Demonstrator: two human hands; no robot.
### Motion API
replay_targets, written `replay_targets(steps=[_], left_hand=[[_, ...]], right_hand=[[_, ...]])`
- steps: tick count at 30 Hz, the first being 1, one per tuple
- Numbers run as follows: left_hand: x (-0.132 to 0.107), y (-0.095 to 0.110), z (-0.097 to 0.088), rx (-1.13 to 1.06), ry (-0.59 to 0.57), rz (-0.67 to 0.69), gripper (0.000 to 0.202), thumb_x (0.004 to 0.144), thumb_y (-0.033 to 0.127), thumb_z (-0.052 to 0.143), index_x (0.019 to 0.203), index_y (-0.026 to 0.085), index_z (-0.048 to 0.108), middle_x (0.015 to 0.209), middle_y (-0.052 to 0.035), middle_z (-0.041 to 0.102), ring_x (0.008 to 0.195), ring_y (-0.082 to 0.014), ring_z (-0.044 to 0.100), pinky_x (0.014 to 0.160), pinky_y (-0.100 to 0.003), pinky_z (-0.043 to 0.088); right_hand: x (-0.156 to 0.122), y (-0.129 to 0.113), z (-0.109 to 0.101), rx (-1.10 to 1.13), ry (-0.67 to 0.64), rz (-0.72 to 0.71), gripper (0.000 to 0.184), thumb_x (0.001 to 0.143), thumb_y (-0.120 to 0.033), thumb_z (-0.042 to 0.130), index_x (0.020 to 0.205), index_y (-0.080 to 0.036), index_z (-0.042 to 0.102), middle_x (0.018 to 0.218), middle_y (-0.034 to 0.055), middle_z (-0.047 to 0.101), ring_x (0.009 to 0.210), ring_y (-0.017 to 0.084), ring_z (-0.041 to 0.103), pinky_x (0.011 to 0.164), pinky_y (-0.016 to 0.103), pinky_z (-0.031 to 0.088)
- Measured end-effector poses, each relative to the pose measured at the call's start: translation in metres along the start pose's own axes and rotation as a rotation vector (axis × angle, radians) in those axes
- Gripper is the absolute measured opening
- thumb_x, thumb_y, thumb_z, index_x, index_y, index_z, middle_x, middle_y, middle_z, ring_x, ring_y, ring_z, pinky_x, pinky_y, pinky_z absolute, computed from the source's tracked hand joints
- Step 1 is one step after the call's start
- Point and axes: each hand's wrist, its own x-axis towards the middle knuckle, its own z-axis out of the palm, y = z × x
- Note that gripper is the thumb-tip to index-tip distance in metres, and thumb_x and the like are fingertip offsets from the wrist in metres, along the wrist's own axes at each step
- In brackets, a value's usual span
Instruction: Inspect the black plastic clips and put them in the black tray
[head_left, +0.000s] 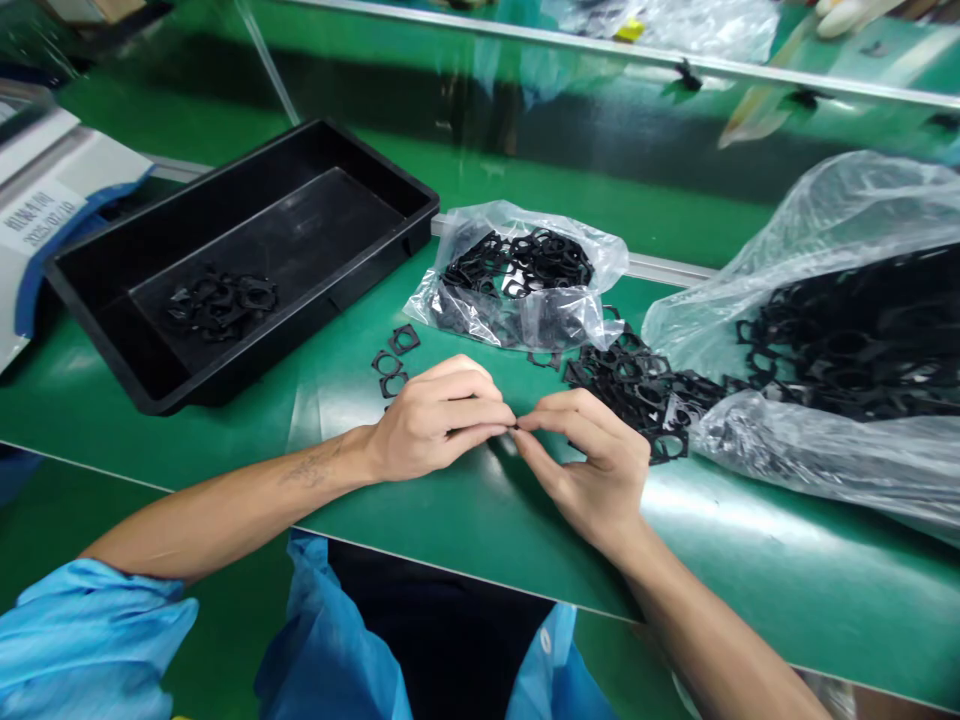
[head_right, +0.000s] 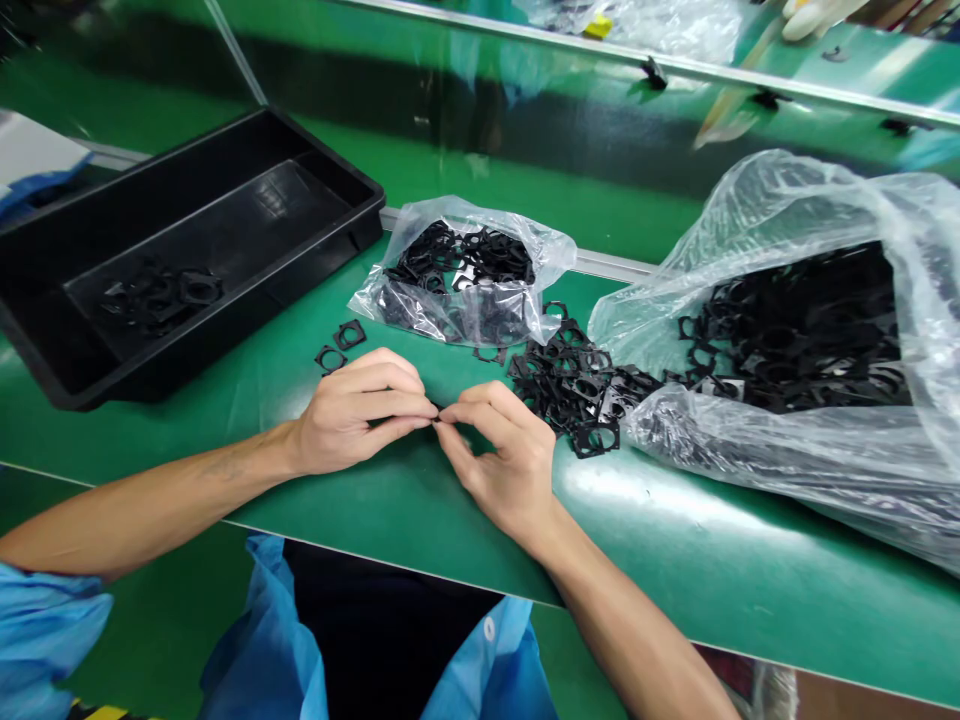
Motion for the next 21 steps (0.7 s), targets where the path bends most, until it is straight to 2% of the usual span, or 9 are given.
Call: replay_targets(steps=[2, 5, 9, 11, 15, 21], left_hand=[[0.0, 0.001, 0.0, -0.031, 0.002, -0.029, 0.006, 0.091, 0.018, 0.069, 0.096, 0.017, 0.072, 0.086, -0.005, 0.072, 0.084, -0.0155, 0.066, 0.081, -0.03, 0.055], [0.0, 0.001, 0.001, -0.081, 0.036, -0.15, 0.017, 0.09, 0.024, 0.071, 0.106, 0.017, 0.072, 0.097, -0.0079, 0.074, 0.091, -0.0174, 0.068, 0.083, -0.031, 0.056], [-0.001, -0.002, 0.003, -0.24, 0.08, -0.409, 0.013, 0.091, 0.027, 0.068, 0.095, 0.016, 0.074, 0.089, -0.0068, 0.074, 0.08, -0.0154, 0.069, 0.075, -0.027, 0.058], [-0.001, -0.003, 0.006, -0.377, 0.083, -0.556, 0.015, 0.088, 0.029, 0.07, 0.091, 0.015, 0.074, 0.085, -0.0059, 0.075, 0.074, -0.0142, 0.069, 0.069, -0.024, 0.058], [0.0, -0.003, 0.009, -0.562, 0.1, -0.751, 0.02, 0.079, 0.03, 0.077, 0.09, 0.013, 0.076, 0.079, -0.0049, 0.075, 0.069, -0.0143, 0.07, 0.065, -0.023, 0.059], [0.0, 0.002, 0.013, -0.576, 0.142, -0.859, 0.021, 0.07, 0.033, 0.082, 0.08, 0.015, 0.077, 0.073, -0.0047, 0.076, 0.065, -0.0158, 0.071, 0.062, -0.022, 0.06]], right_hand=[[0.003, 0.0, -0.001, 0.056, -0.007, 0.069, 0.01, 0.084, -0.013, 0.073, 0.08, -0.021, 0.069, 0.078, 0.0021, 0.07, 0.072, 0.015, 0.067, 0.069, 0.029, 0.056], [0.006, 0.002, -0.003, 0.191, 0.012, 0.236, 0.011, 0.084, -0.02, 0.075, 0.076, -0.022, 0.068, 0.079, 0.0019, 0.068, 0.074, 0.016, 0.066, 0.069, 0.028, 0.056], [0.009, 0.006, -0.003, 0.447, -0.024, 0.519, 0.024, 0.081, -0.039, 0.08, 0.078, -0.02, 0.065, 0.076, 0.001, 0.065, 0.065, 0.014, 0.064, 0.062, 0.025, 0.055], [0.009, 0.007, -0.002, 0.52, -0.071, 0.602, 0.03, 0.079, -0.046, 0.081, 0.083, -0.02, 0.066, 0.074, 0.0006, 0.066, 0.063, 0.013, 0.063, 0.062, 0.026, 0.055], [0.007, 0.007, 0.0, 0.501, -0.077, 0.615, 0.028, 0.079, -0.046, 0.08, 0.084, -0.02, 0.07, 0.078, 0.0026, 0.069, 0.07, 0.016, 0.065, 0.067, 0.027, 0.056], [0.001, 0.003, -0.001, 0.434, -0.073, 0.593, 0.017, 0.082, -0.036, 0.074, 0.081, -0.019, 0.07, 0.076, 0.0015, 0.068, 0.07, 0.014, 0.065, 0.067, 0.025, 0.055]])
